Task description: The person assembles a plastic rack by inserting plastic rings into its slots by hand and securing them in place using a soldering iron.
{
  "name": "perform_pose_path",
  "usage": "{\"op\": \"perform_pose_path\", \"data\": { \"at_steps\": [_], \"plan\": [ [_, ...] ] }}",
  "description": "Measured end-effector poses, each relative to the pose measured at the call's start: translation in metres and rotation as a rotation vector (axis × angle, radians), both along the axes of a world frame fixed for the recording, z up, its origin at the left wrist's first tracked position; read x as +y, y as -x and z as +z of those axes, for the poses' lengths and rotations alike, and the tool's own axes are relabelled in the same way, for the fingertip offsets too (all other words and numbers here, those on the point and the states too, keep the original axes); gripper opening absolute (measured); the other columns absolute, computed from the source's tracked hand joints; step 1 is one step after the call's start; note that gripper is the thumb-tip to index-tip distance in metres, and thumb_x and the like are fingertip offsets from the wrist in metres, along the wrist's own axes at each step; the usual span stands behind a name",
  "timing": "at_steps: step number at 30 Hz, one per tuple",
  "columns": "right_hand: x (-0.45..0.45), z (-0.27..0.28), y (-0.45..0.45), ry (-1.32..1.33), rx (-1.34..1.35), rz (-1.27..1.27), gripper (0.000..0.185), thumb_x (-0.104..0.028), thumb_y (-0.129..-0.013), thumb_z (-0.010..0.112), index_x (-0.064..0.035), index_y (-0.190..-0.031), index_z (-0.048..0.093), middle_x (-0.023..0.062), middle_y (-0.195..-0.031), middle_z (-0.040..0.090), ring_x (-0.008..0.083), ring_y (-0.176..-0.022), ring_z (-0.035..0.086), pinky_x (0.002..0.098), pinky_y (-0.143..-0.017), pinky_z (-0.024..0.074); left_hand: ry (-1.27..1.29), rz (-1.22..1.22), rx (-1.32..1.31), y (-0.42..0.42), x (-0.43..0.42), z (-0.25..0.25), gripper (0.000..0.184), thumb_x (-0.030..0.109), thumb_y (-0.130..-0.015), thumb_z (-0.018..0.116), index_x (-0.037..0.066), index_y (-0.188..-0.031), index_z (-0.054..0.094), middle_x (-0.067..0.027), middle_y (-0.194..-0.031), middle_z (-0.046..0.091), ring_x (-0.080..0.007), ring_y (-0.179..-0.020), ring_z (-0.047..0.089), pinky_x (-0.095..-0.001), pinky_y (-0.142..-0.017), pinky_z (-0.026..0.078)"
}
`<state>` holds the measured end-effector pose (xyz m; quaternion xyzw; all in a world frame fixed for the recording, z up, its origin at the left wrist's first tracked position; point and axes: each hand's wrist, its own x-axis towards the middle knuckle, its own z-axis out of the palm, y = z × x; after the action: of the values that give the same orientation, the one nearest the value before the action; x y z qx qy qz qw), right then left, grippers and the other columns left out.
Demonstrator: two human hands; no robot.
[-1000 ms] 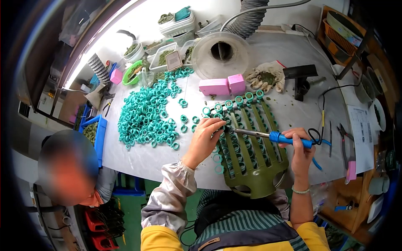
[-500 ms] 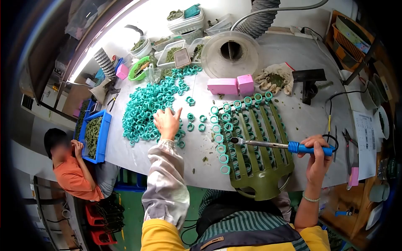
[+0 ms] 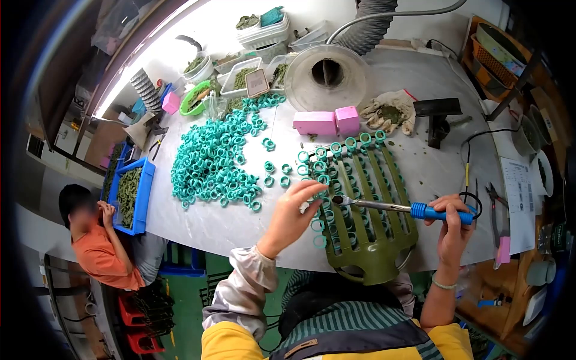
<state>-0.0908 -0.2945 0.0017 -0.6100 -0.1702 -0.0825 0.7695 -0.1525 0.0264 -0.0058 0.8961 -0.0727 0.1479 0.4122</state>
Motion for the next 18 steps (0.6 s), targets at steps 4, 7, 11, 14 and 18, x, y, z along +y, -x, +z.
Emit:
{"op": "perform_pose_path", "data": {
  "at_steps": [4,7,11,14,18],
  "plan": [
    [0.003,-0.008,-0.001,-0.011,-0.001,0.019,0.021,-0.011,-0.098,0.054,0.0032,-0.087,0.064,0.0137,-0.09,0.064,0.0202,-0.08,0.065,0.0297,-0.057,0.0578,-0.147,-0.044,-0.057,-0.005,-0.009,-0.011,0.03,-0.002,-0.083,0.067,0.003,-0.112,0.068,-0.0104,-0.114,0.066,-0.031,-0.103,0.058,-0.039,-0.091,0.048],
    [0.013,-0.009,0.0,-0.022,0.0,0.026,0.018,-0.01,-0.098,0.054,0.0028,-0.089,0.064,0.0128,-0.09,0.063,0.0209,-0.081,0.065,0.0301,-0.058,0.0586,-0.164,-0.067,-0.056,-0.009,-0.01,-0.013,0.03,-0.002,-0.083,0.067,0.003,-0.112,0.068,-0.01,-0.113,0.066,-0.0304,-0.103,0.058,-0.0389,-0.09,0.048],
    [0.006,-0.006,0.001,-0.006,-0.027,0.011,0.018,-0.009,-0.097,0.054,0.0021,-0.087,0.065,0.012,-0.088,0.063,0.0205,-0.079,0.065,0.0297,-0.054,0.0577,-0.194,-0.076,-0.054,-0.01,-0.006,-0.014,0.034,-0.002,-0.082,0.069,0.005,-0.114,0.068,-0.0085,-0.113,0.067,-0.0291,-0.102,0.059,-0.0376,-0.089,0.049],
    [-0.005,-0.003,0.0,-0.023,-0.026,0.02,0.019,-0.009,-0.096,0.054,0.0017,-0.086,0.065,0.0117,-0.086,0.063,0.0198,-0.077,0.065,0.0293,-0.052,0.0569,-0.201,-0.064,-0.016,-0.01,-0.005,-0.012,0.032,-0.001,-0.082,0.069,0.005,-0.114,0.069,-0.0083,-0.113,0.067,-0.0296,-0.102,0.059,-0.038,-0.09,0.048],
    [-0.008,0.001,0.001,-0.044,-0.002,0.0,0.02,-0.01,-0.096,0.052,0.0015,-0.085,0.065,0.0114,-0.084,0.063,0.019,-0.076,0.065,0.0291,-0.05,0.0568,0.074,0.102,0.014,-0.018,0.02,-0.004,0.022,-0.004,-0.085,0.065,0.005,-0.105,0.07,-0.0084,-0.102,0.067,-0.0223,-0.093,0.063,-0.0324,-0.077,0.052]
  ]
}}
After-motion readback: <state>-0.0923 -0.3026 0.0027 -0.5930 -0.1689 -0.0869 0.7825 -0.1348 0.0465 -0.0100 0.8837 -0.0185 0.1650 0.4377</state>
